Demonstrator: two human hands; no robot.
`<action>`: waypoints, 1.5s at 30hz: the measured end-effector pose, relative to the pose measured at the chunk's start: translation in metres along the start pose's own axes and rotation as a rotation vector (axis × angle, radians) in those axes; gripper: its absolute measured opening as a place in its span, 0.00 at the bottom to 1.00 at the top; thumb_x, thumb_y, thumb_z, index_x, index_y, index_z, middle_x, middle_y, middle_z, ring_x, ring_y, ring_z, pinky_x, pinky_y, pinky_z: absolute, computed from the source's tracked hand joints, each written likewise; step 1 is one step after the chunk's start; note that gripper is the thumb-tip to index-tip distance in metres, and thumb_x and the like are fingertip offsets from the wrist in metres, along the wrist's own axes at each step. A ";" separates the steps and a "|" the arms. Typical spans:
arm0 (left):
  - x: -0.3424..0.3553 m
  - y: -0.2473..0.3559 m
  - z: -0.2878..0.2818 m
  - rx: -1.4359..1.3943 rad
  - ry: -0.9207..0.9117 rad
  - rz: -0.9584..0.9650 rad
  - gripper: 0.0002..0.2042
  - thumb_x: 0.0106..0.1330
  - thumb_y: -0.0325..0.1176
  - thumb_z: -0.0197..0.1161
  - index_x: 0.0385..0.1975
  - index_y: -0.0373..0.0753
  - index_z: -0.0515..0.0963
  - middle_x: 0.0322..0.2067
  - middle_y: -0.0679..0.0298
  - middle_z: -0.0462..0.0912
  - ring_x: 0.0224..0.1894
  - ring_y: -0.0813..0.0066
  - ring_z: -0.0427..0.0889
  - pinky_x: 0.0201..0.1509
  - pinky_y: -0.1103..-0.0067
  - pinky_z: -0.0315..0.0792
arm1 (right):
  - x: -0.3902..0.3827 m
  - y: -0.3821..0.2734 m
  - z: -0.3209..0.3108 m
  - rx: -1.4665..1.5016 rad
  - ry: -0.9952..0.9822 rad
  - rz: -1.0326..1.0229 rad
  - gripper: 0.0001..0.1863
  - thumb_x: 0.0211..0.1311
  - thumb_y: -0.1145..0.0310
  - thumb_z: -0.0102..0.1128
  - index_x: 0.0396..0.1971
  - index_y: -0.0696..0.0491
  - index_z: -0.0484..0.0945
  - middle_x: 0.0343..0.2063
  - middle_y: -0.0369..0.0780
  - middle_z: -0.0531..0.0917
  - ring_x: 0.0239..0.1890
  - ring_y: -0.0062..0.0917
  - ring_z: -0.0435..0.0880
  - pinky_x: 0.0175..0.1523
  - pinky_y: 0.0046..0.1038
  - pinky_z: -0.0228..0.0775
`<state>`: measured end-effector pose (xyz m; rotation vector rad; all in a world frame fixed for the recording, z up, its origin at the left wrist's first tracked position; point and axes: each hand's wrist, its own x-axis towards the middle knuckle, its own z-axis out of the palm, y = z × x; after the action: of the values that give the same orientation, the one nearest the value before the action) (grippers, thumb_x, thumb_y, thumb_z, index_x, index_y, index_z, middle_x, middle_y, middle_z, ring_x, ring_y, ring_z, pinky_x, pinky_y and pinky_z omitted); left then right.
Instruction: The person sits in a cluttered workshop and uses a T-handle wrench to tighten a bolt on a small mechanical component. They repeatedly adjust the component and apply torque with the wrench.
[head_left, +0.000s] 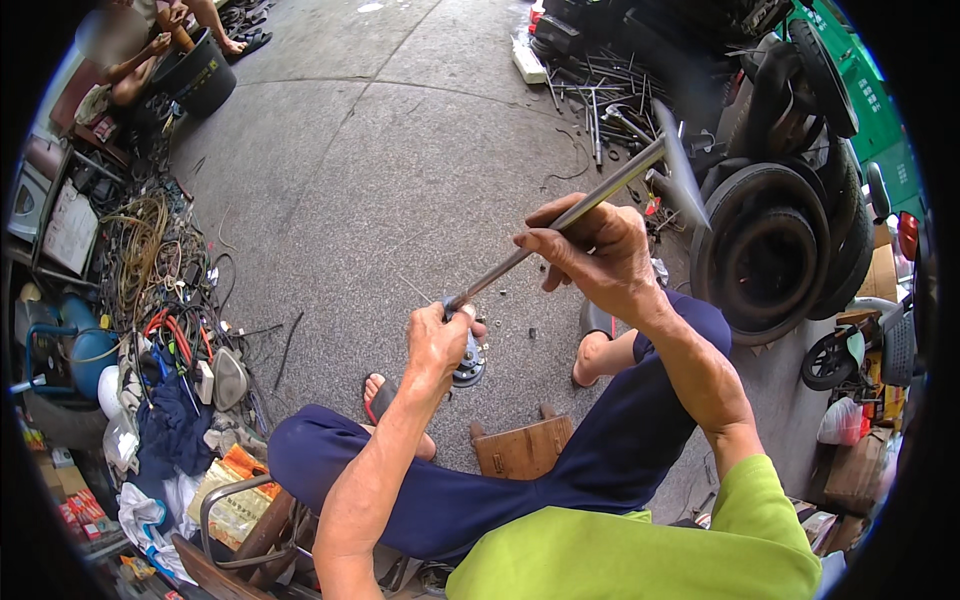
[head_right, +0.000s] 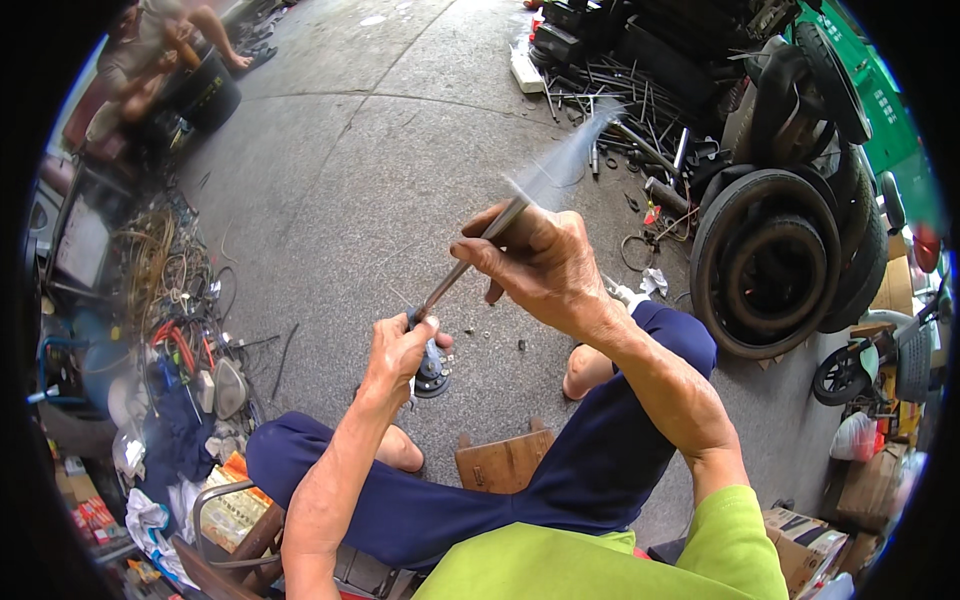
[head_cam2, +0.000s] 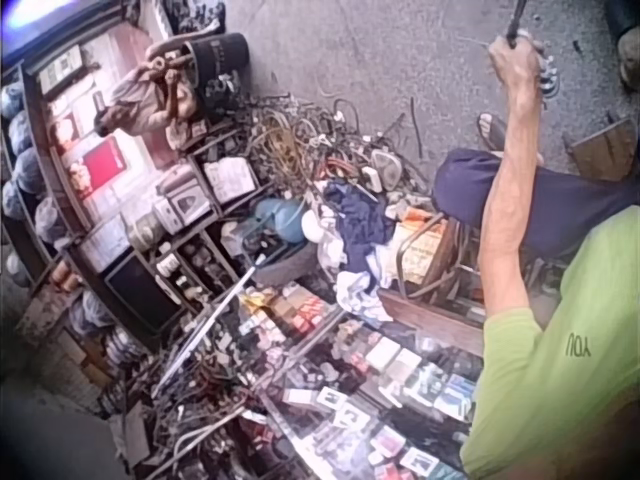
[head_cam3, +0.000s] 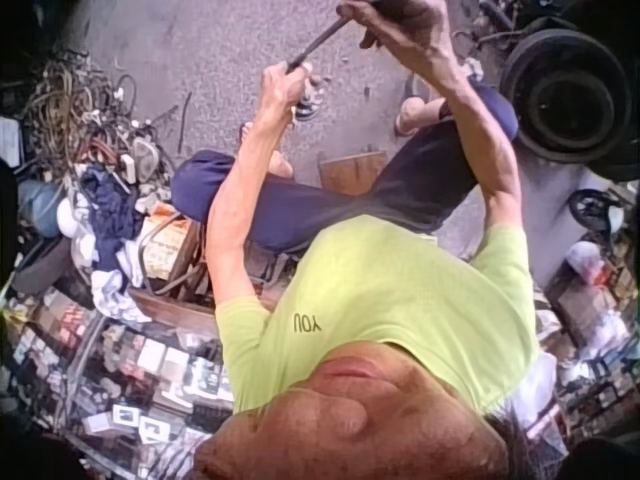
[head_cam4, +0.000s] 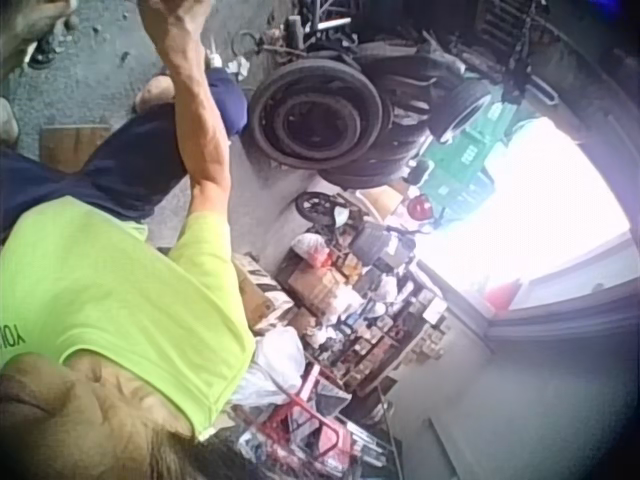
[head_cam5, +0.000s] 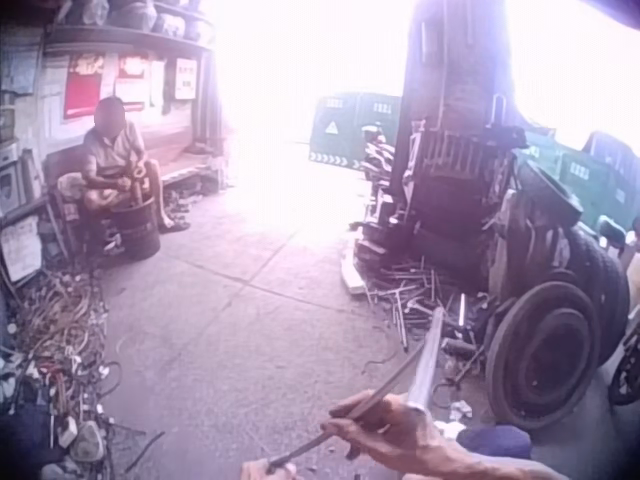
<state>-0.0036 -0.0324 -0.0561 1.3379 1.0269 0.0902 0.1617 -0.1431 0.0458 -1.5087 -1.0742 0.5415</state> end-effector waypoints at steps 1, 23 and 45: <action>0.000 0.000 0.000 0.006 -0.016 0.008 0.12 0.64 0.36 0.59 0.28 0.33 0.80 0.22 0.62 0.82 0.19 0.84 0.69 0.23 0.81 0.63 | 0.000 0.001 0.000 0.011 0.030 -0.012 0.08 0.61 0.71 0.65 0.36 0.60 0.81 0.24 0.38 0.86 0.20 0.16 0.83 0.22 0.17 0.76; -0.002 -0.002 -0.003 -0.047 -0.056 0.021 0.12 0.64 0.37 0.59 0.27 0.32 0.79 0.21 0.62 0.82 0.19 0.84 0.71 0.23 0.82 0.63 | -0.002 0.005 0.001 0.055 0.050 0.035 0.09 0.61 0.72 0.65 0.38 0.61 0.80 0.26 0.40 0.85 0.20 0.15 0.83 0.20 0.16 0.75; 0.016 -0.003 -0.008 -0.001 0.089 0.106 0.10 0.66 0.31 0.57 0.33 0.29 0.78 0.23 0.58 0.83 0.22 0.78 0.79 0.26 0.81 0.72 | 0.012 -0.006 -0.051 0.821 -0.051 -0.044 0.45 0.70 0.37 0.25 0.50 0.67 0.75 0.36 0.54 0.84 0.20 0.27 0.86 0.21 0.17 0.78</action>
<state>-0.0014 -0.0178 -0.0667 1.3978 1.0297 0.2320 0.2074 -0.1603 0.0670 -0.7506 -0.7701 0.8623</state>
